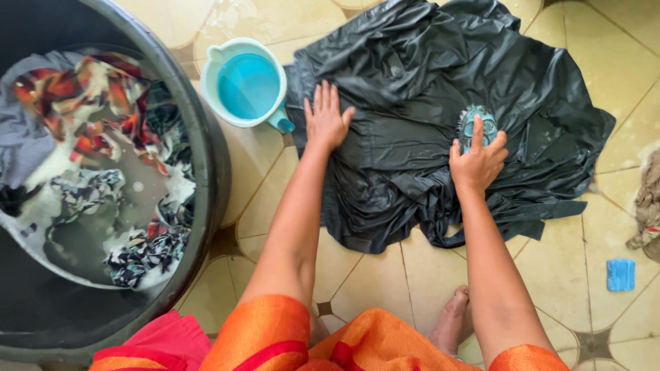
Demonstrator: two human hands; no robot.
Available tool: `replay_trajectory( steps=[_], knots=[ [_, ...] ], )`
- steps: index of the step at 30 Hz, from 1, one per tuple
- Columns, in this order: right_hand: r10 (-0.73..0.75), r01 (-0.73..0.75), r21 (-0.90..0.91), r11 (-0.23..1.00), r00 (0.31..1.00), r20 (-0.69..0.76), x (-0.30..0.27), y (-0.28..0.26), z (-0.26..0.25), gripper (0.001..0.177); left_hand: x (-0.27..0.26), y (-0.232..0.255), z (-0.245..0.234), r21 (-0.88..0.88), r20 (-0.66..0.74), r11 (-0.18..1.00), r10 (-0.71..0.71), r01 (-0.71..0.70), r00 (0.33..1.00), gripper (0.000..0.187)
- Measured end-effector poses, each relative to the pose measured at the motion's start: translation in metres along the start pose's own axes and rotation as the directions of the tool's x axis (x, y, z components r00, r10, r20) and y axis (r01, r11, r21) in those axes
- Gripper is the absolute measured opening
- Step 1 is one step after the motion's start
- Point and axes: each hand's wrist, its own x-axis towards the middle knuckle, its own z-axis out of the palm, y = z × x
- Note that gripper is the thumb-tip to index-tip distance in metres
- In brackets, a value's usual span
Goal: The person scrubs a black garment with a brush on a tiled floor and then rinses it in a basin of soapy water.
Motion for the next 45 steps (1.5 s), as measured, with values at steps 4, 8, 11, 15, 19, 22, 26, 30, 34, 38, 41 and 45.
replay_trajectory(
  steps=[4, 8, 11, 15, 19, 22, 26, 30, 34, 38, 41, 45],
  knots=[
    [-0.038, 0.038, 0.0, 0.999, 0.999, -0.025, 0.002, 0.005, 0.004, 0.077, -0.004, 0.018, -0.002, 0.079, 0.08, 0.984, -0.169, 0.162, 0.982, 0.071],
    [-0.037, 0.038, 0.02, 0.999, 0.999, -0.021, 0.005, 0.003, 0.003, 0.078, -0.121, 0.044, -0.007, 0.073, -0.176, 0.994, -0.063, 0.077, 0.982, 0.079],
    [-0.061, 0.061, 0.019, 0.998, 0.998, -0.031, 0.01, 0.0, -0.006, 0.079, -0.198, 0.049, -0.012, 0.072, -0.043, 0.967, -0.241, 0.244, 0.969, 0.092],
    [-0.124, 0.105, 0.176, 0.979, 0.987, 0.1, 0.002, -0.028, -0.036, 0.082, -0.24, 0.039, -0.026, 0.281, 0.028, 0.925, -0.275, 0.256, 0.961, 0.113],
    [-0.537, 0.503, 0.407, 0.762, 0.843, -0.036, -0.052, -0.112, -0.054, 0.077, -0.239, 0.039, -0.034, 0.358, 0.1, 0.888, -0.343, 0.288, 0.934, 0.127],
    [-0.825, 0.774, 0.35, 0.528, 0.565, -0.006, -0.08, -0.166, -0.053, 0.075, -0.238, 0.039, -0.034, 0.474, 0.152, 0.84, -0.371, 0.262, 0.916, 0.125],
    [-0.735, 0.717, 0.19, 0.671, 0.678, 0.037, -0.008, -0.181, -0.025, 0.073, -0.235, 0.04, -0.034, 0.465, 0.135, 0.845, -0.362, 0.264, 0.922, 0.126],
    [-0.594, 0.589, 0.117, 0.799, 0.804, 0.008, 0.03, -0.197, -0.015, 0.067, -0.232, 0.039, -0.036, 0.493, 0.154, 0.835, -0.36, 0.244, 0.92, 0.126],
    [-0.552, 0.526, 0.231, 0.818, 0.832, 0.06, -0.047, -0.214, -0.026, 0.068, -0.235, 0.039, -0.034, 0.478, 0.15, 0.844, -0.351, 0.243, 0.924, 0.125],
    [-0.545, 0.49, 0.291, 0.822, 0.826, 0.147, -0.083, -0.208, -0.045, 0.07, -0.235, 0.041, -0.037, 0.461, 0.172, 0.858, -0.335, 0.225, 0.926, 0.122],
    [-0.563, 0.5, 0.264, 0.825, 0.766, 0.309, -0.059, -0.204, -0.051, 0.069, -0.235, 0.044, -0.046, 0.396, 0.125, 0.892, -0.289, 0.219, 0.949, 0.119],
    [-0.492, 0.439, 0.224, 0.87, 0.761, 0.422, -0.03, -0.18, -0.073, 0.069, -0.218, 0.056, -0.072, 0.315, 0.311, 0.9, -0.399, 0.302, 0.862, 0.126]
  ],
)
